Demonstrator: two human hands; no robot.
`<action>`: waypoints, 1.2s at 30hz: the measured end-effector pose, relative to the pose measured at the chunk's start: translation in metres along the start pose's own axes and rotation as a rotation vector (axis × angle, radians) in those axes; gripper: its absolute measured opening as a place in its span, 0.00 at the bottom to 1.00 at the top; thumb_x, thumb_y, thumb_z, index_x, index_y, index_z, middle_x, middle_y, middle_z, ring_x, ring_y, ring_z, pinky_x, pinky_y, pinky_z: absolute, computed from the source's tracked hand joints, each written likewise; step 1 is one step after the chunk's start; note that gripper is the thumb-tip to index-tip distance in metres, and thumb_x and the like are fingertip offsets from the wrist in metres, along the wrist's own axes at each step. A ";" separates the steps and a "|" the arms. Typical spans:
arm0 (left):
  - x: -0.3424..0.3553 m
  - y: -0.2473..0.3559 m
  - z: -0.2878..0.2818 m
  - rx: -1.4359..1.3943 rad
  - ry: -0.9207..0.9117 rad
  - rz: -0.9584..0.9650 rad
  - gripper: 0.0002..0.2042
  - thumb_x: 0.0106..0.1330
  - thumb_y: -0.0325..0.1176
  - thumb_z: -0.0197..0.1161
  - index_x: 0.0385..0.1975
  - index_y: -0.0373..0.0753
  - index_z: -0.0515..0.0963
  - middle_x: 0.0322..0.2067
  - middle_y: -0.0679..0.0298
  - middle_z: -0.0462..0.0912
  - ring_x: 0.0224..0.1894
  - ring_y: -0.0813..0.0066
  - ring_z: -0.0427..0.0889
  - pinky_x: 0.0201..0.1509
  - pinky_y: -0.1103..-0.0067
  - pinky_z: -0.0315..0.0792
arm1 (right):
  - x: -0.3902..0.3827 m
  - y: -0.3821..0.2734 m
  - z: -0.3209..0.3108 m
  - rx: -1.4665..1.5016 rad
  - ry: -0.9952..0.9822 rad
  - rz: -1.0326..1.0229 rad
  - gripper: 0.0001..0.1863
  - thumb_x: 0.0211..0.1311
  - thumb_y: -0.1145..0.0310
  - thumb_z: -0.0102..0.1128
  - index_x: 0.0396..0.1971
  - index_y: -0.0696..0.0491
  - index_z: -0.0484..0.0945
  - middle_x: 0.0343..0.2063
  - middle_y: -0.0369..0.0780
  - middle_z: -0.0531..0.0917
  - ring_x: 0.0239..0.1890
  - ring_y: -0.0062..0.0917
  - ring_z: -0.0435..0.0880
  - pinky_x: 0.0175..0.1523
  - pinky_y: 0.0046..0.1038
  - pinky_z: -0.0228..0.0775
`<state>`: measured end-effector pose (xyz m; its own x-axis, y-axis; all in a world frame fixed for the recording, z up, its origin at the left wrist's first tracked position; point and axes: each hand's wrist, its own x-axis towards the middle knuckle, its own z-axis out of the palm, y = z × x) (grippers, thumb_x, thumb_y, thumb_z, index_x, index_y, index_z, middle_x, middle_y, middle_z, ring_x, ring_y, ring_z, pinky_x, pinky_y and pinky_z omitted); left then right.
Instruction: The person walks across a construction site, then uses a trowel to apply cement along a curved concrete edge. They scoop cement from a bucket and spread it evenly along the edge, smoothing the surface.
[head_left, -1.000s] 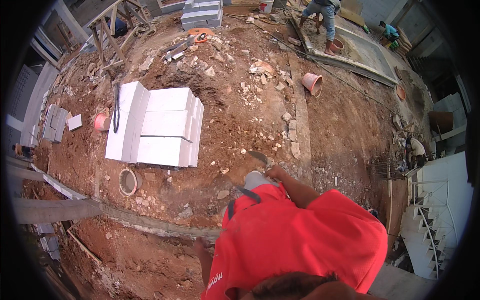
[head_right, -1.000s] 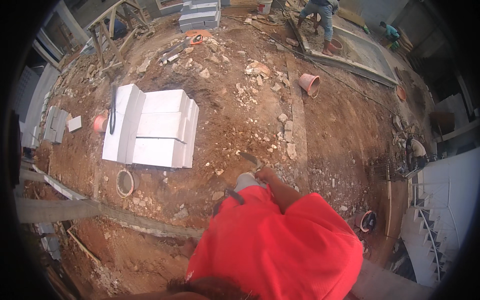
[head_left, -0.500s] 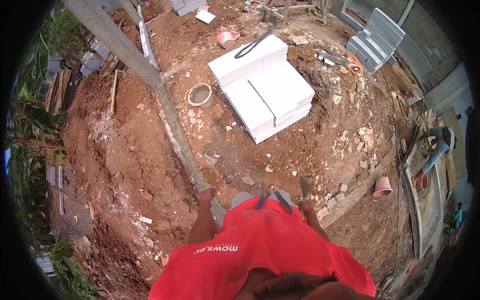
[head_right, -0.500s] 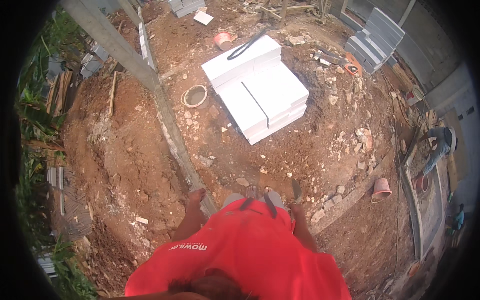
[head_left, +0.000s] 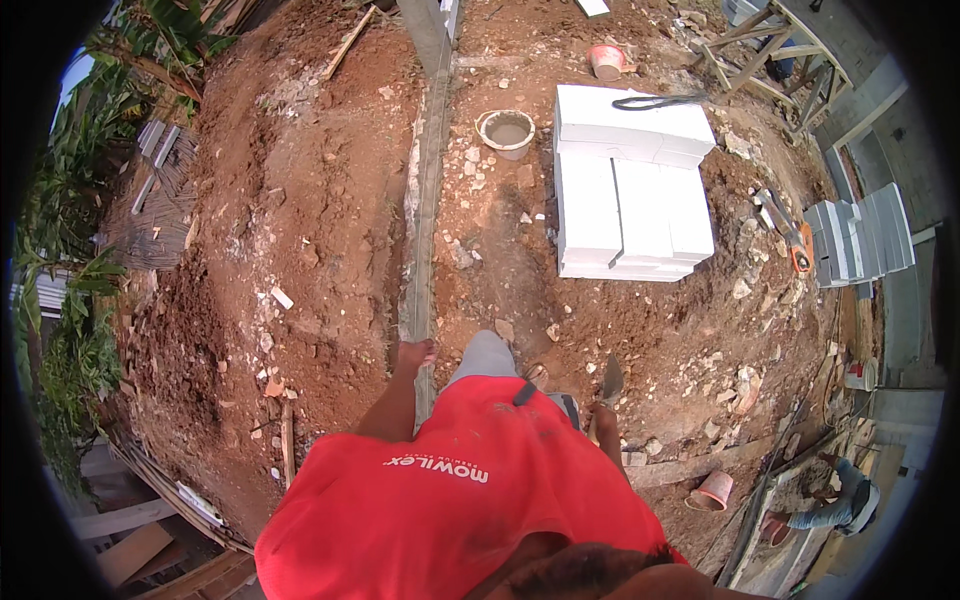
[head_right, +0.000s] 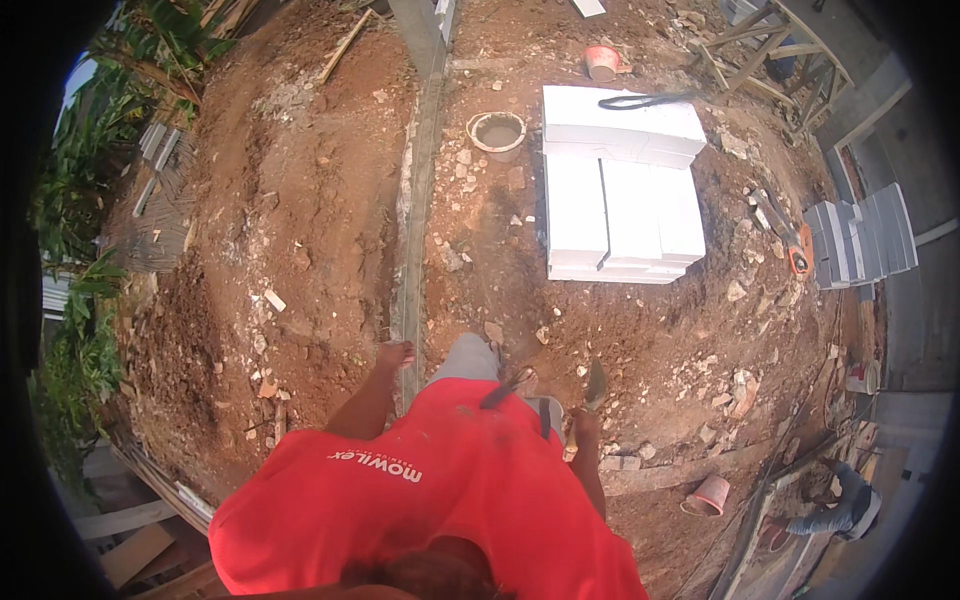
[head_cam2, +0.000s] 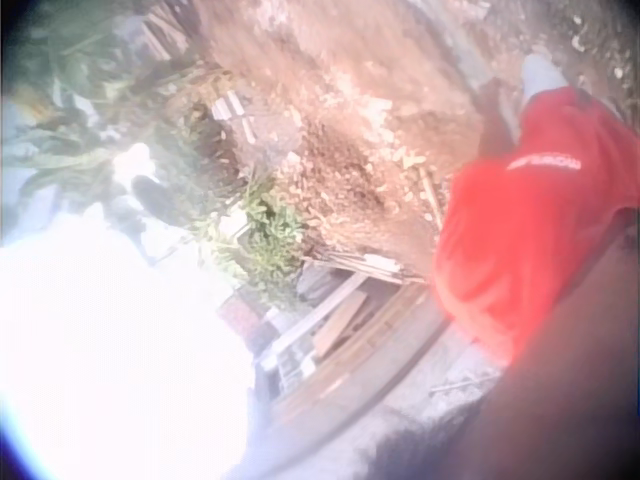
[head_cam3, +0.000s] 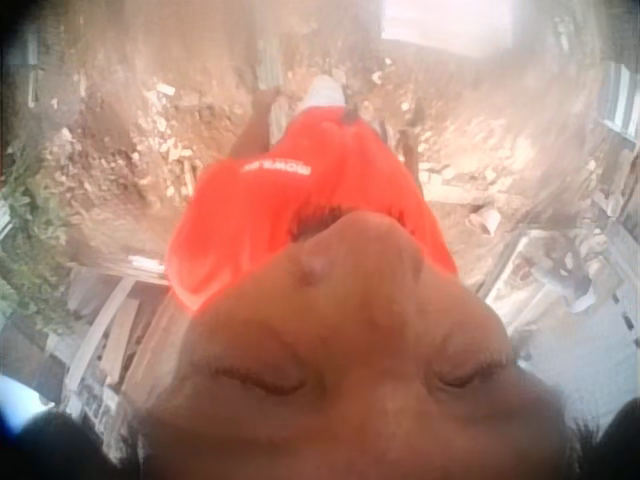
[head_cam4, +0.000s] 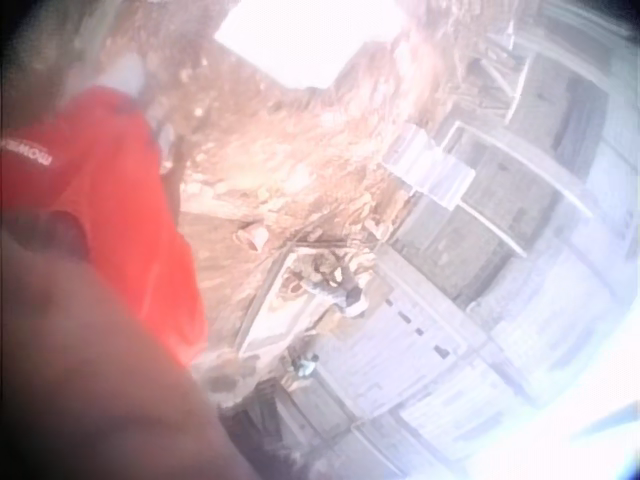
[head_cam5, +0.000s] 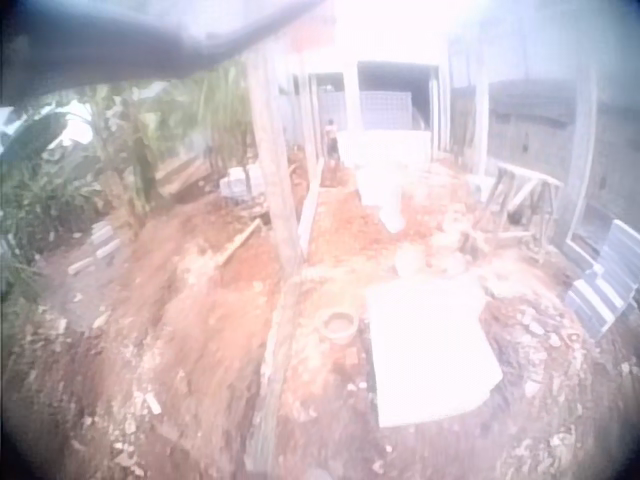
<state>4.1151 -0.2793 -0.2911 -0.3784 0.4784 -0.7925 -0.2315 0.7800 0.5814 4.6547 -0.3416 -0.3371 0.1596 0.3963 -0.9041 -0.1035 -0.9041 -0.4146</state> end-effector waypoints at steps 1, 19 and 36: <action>0.005 -0.003 -0.006 -0.020 -0.027 0.008 0.08 0.61 0.31 0.69 0.32 0.31 0.83 0.30 0.56 0.87 0.25 0.69 0.85 0.31 0.74 0.78 | 0.004 -0.005 0.002 0.044 -0.032 0.001 0.11 0.58 0.64 0.62 0.32 0.57 0.80 0.18 0.38 0.77 0.17 0.27 0.76 0.23 0.32 0.70; 0.072 -0.031 -0.082 -0.511 0.113 -0.061 0.11 0.69 0.29 0.59 0.42 0.28 0.80 0.37 0.50 0.88 0.34 0.61 0.89 0.35 0.72 0.82 | -0.001 -0.183 0.136 -0.564 0.177 -0.416 0.20 0.55 0.56 0.66 0.36 0.60 0.85 0.30 0.50 0.87 0.34 0.36 0.86 0.42 0.39 0.74; 0.060 -0.025 -0.019 0.782 -0.108 0.197 0.13 0.62 0.38 0.64 0.36 0.34 0.85 0.32 0.46 0.88 0.35 0.54 0.89 0.38 0.65 0.81 | 0.110 -0.452 0.311 -0.980 -0.105 -0.487 0.20 0.52 0.57 0.66 0.38 0.57 0.84 0.28 0.45 0.87 0.29 0.35 0.86 0.36 0.37 0.77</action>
<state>4.0810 -0.2779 -0.3492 -0.2492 0.6411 -0.7258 0.5382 0.7148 0.4466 4.4141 0.1606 -0.2812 -0.1173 0.7146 -0.6896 0.7798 -0.3637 -0.5096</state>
